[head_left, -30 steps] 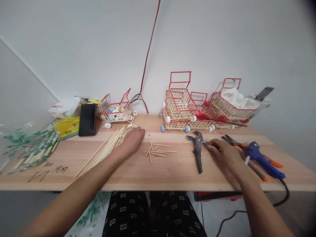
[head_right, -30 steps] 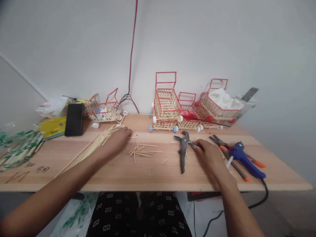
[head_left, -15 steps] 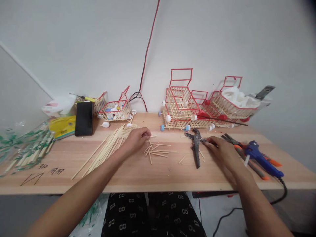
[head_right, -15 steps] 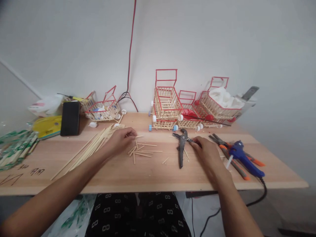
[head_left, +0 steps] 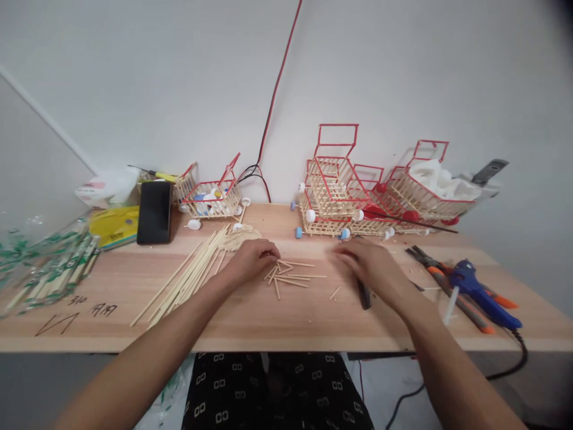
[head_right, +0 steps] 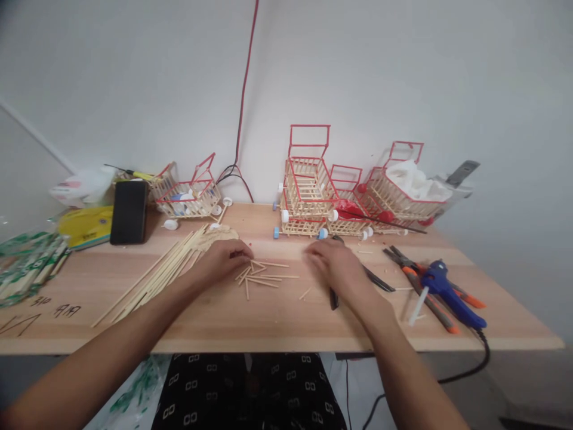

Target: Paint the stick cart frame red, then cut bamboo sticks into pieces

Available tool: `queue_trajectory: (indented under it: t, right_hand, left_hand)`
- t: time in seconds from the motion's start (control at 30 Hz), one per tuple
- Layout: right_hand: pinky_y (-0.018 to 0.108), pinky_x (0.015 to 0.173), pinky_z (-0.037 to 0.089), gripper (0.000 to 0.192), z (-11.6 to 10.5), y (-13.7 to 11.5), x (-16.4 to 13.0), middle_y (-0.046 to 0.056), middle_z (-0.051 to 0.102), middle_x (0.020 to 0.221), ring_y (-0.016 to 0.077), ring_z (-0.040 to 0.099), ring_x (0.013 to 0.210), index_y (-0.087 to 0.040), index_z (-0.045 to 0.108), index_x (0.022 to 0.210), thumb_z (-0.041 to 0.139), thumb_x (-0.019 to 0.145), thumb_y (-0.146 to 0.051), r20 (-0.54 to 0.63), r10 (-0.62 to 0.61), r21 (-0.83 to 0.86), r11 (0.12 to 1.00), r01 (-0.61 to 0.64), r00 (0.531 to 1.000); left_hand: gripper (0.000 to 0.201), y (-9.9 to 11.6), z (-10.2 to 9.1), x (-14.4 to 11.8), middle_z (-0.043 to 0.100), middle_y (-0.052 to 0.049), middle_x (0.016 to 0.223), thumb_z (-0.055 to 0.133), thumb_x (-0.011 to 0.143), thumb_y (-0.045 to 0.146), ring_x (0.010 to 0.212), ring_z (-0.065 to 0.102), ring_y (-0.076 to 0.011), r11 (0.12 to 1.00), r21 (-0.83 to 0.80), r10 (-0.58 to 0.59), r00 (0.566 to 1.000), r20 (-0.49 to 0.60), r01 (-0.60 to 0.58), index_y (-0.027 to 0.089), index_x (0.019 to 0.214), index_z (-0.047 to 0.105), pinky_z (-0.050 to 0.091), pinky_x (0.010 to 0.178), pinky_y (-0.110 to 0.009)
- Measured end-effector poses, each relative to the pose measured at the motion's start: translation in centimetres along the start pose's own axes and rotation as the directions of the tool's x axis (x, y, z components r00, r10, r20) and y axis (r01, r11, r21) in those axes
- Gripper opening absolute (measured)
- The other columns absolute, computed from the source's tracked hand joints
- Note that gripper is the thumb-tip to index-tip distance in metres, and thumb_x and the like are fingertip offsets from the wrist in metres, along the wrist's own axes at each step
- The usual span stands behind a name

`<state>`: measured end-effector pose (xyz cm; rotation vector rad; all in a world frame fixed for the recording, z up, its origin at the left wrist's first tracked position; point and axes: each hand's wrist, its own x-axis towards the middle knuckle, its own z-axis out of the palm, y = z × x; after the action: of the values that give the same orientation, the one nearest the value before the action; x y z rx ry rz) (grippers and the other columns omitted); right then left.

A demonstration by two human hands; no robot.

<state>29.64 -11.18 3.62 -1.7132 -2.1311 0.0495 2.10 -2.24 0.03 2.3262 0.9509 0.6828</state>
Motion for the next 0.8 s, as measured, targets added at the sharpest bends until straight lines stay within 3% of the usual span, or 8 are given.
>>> queue_trajectory:
  t: [0.07, 0.17, 0.37, 0.5, 0.8]
  right_hand:
    - [0.030, 0.082, 0.044, 0.016, 1.2, -2.3, 1.6, 0.008, 0.069, 0.094, 0.0203, 0.061, 0.091, -0.017, 0.069, 0.093, 0.055, 0.087, -0.021, 0.123, -0.040, 0.015, 0.999, 0.038, 0.992]
    - [0.029, 0.079, 0.042, 0.015, 2.6, -4.8, 3.8, 0.010, 0.068, 0.092, 0.0217, 0.060, 0.093, -0.016, 0.070, 0.093, 0.056, 0.086, -0.019, 0.285, -0.019, -0.118, 0.991, 0.055, 0.958]
    - [0.025, 0.065, 0.037, 0.011, 2.6, -6.9, 5.9, 0.009, 0.068, 0.091, 0.0191, 0.061, 0.082, -0.017, 0.068, 0.087, 0.057, 0.084, -0.018, 0.452, 0.011, -0.210, 0.973, 0.094, 0.892]
    - [0.025, 0.063, 0.035, 0.013, 2.6, -6.6, 6.1, 0.009, 0.069, 0.090, 0.0187, 0.061, 0.080, -0.016, 0.067, 0.087, 0.055, 0.085, -0.019, 0.474, 0.035, -0.189, 0.980, 0.063, 0.880]
    - [0.026, 0.064, 0.035, 0.016, 3.7, -5.3, 5.4, 0.009, 0.068, 0.092, 0.0197, 0.061, 0.083, -0.016, 0.065, 0.087, 0.049, 0.087, -0.021, 0.422, 0.015, -0.121, 0.992, 0.040, 0.906]
  left_hand:
    - [0.012, -0.1, -0.1, 0.0, 0.069, -0.002, 0.079, 0.060, 0.079, 0.011, 0.077, 0.060, -0.0145, 0.999, 0.019, 0.042, 0.999, 0.021, -0.042, 0.017, 0.078, 0.070, 0.043, 0.072, -0.024]
    - [0.013, -0.2, -0.3, 0.0, 0.069, -0.002, 0.080, 0.060, 0.078, 0.009, 0.080, 0.059, -0.0155, 0.997, 0.047, 0.062, 0.997, 0.047, -0.064, 0.018, 0.079, 0.069, 0.042, 0.074, -0.026]
    - [0.015, -0.3, -0.1, 0.2, 0.069, -0.003, 0.087, 0.059, 0.078, 0.008, 0.083, 0.059, -0.0164, 0.998, 0.052, 0.033, 0.997, 0.073, -0.037, 0.018, 0.086, 0.066, 0.043, 0.075, -0.026]
    - [0.015, -0.2, 0.3, 0.4, 0.067, -0.003, 0.084, 0.057, 0.076, 0.005, 0.080, 0.058, -0.0160, 0.997, 0.076, -0.004, 0.996, 0.084, -0.003, 0.017, 0.083, 0.064, 0.042, 0.073, -0.026]
    - [0.014, -0.1, 0.5, 0.6, 0.063, -0.001, 0.077, 0.054, 0.076, 0.005, 0.077, 0.056, -0.0159, 0.995, 0.087, -0.063, 0.995, 0.077, 0.056, 0.017, 0.078, 0.059, 0.040, 0.071, -0.026]
